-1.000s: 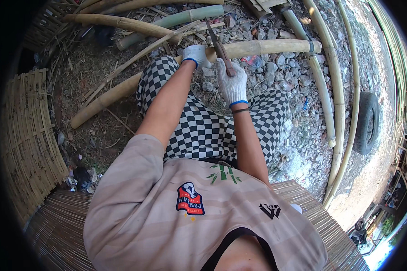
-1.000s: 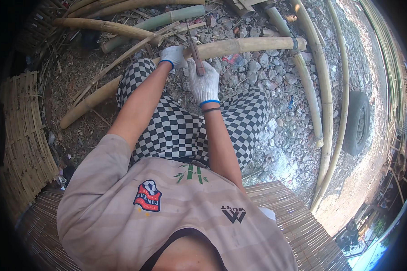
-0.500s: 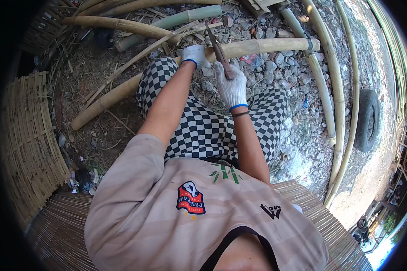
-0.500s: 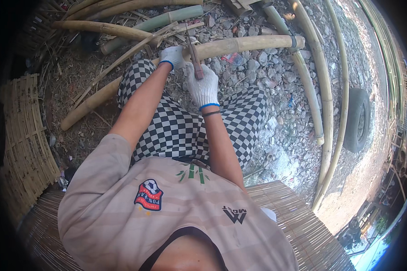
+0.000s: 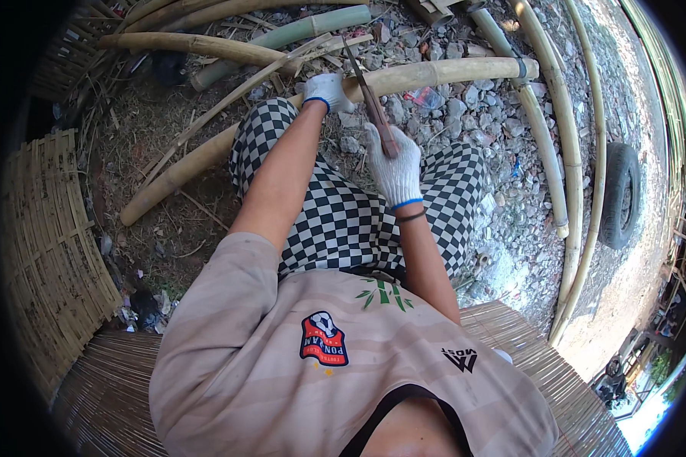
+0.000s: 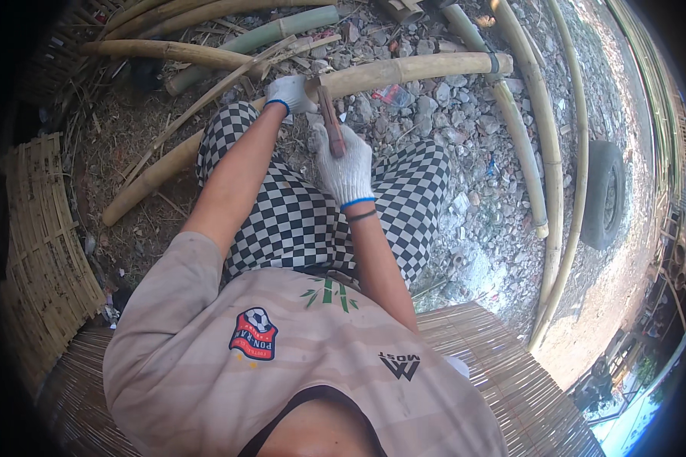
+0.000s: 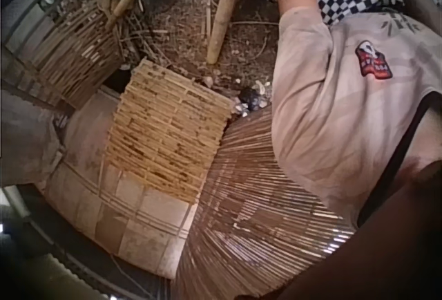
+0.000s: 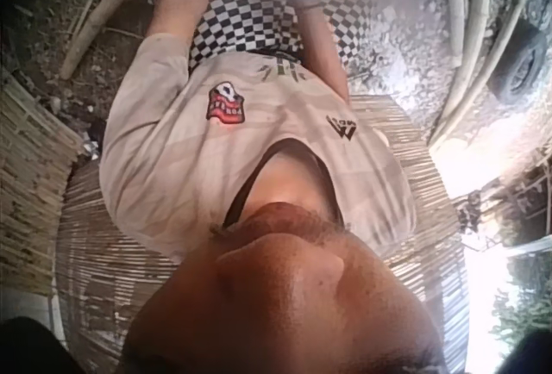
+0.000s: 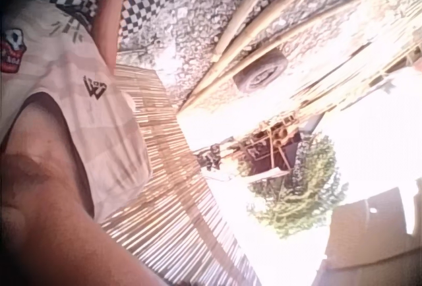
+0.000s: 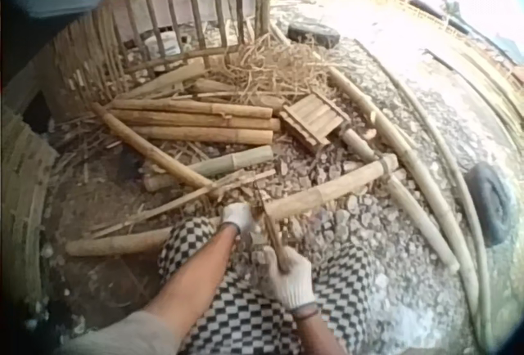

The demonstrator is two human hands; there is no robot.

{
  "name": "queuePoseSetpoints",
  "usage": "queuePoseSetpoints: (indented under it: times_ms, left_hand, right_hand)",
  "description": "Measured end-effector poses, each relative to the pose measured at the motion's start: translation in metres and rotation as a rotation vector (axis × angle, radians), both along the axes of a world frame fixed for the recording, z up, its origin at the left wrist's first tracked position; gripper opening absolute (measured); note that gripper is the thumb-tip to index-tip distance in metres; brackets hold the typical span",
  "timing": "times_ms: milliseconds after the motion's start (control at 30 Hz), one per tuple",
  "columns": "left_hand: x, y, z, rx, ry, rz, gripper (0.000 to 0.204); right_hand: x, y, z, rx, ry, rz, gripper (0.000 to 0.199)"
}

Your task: Sawing a bamboo pole into smaller segments in an outdoor workshop.

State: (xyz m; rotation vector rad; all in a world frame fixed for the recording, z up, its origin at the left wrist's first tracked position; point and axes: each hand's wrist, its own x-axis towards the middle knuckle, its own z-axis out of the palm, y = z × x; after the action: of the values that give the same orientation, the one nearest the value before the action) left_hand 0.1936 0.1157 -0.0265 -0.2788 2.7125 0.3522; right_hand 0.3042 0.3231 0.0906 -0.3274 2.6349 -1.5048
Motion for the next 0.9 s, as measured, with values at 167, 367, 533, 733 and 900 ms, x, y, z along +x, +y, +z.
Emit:
queuePoseSetpoints:
  times_ms: [167,367,533,733,900]
  left_hand:
    - [0.0,-0.001,0.019,-0.013,-0.035,0.022,0.072]
    - [-0.012,0.009,0.003,0.012,-0.018,-0.012,0.069]
    - [0.006,-0.006,0.009,-0.002,0.011,0.033,0.069]
    - [-0.009,0.015,0.013,0.022,-0.041,-0.004,0.072]
    - [-0.001,0.012,0.01,0.021,-0.022,0.0,0.072]
  right_hand:
    - [0.075,0.049,0.044,0.002,-0.095,-0.033,0.023]
    - [-0.041,-0.02,-0.021,0.043,0.099,-0.028,0.031]
    - [0.062,0.048,0.035,0.041,-0.073,0.015,0.022]
    - [-0.004,0.007,-0.021,-0.083,-0.074,-0.079,0.023]
    - [-0.013,0.004,-0.004,0.036,-0.026,0.007,0.024]
